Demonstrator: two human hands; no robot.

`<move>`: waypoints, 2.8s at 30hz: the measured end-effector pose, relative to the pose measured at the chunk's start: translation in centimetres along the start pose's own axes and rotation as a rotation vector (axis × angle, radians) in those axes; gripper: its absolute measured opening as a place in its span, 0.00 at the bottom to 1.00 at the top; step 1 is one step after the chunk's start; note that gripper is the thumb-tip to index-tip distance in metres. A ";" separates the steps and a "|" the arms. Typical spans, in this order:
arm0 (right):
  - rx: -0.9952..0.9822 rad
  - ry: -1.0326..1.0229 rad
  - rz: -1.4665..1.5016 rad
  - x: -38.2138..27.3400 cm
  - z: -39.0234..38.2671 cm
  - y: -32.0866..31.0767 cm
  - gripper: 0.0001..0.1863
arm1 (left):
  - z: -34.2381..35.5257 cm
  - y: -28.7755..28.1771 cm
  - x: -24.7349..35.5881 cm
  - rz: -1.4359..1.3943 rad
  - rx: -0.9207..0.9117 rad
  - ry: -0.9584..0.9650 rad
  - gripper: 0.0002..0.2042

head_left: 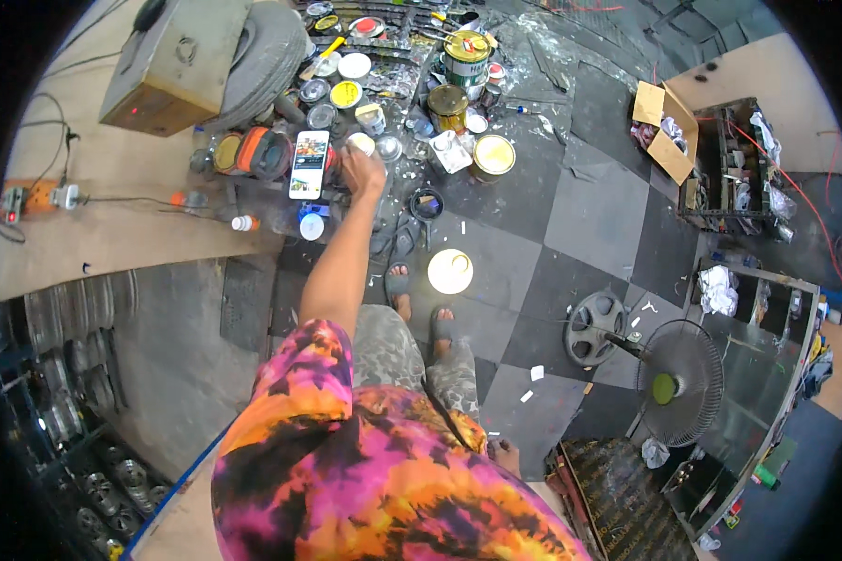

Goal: The person sands small round parts with sandpaper, walks through the workshop holding them, and applies masking tape along the rim of a car wheel.

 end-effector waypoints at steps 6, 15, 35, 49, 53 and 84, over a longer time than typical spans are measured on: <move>-0.015 -0.094 -0.129 -3.4 4.5 -2.6 0.08 | -15.9 -4.0 2.8 -0.158 -0.428 0.230 0.13; -0.125 -0.368 -0.676 -15.9 12.8 -2.2 0.14 | -26.9 -27.6 -1.4 -0.941 -0.467 -0.453 0.11; -0.521 -1.531 -1.317 -46.3 -21.0 67.1 0.13 | -11.0 -89.1 1.8 -0.428 0.030 0.450 0.11; -0.651 -1.511 -1.435 -58.6 -18.5 106.2 0.17 | 12.6 -109.7 -26.7 -0.417 0.582 0.239 0.10; -0.668 -1.177 -1.249 -70.5 -17.5 111.9 0.17 | 23.4 -103.2 -49.2 0.132 0.194 -0.318 0.12; 0.175 -0.852 -0.666 -141.5 2.4 119.7 0.24 | 141.2 -55.7 -51.7 -0.554 -0.653 -0.074 0.14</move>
Point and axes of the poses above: each hand's wrist, its own z-axis towards the middle knuckle, its own y-axis out of the palm, x = y × z, the point moved 9 cm from there along z, towards the middle knuckle, and after that the axes turned 15 degrees about -z, right-handed, at the moved point
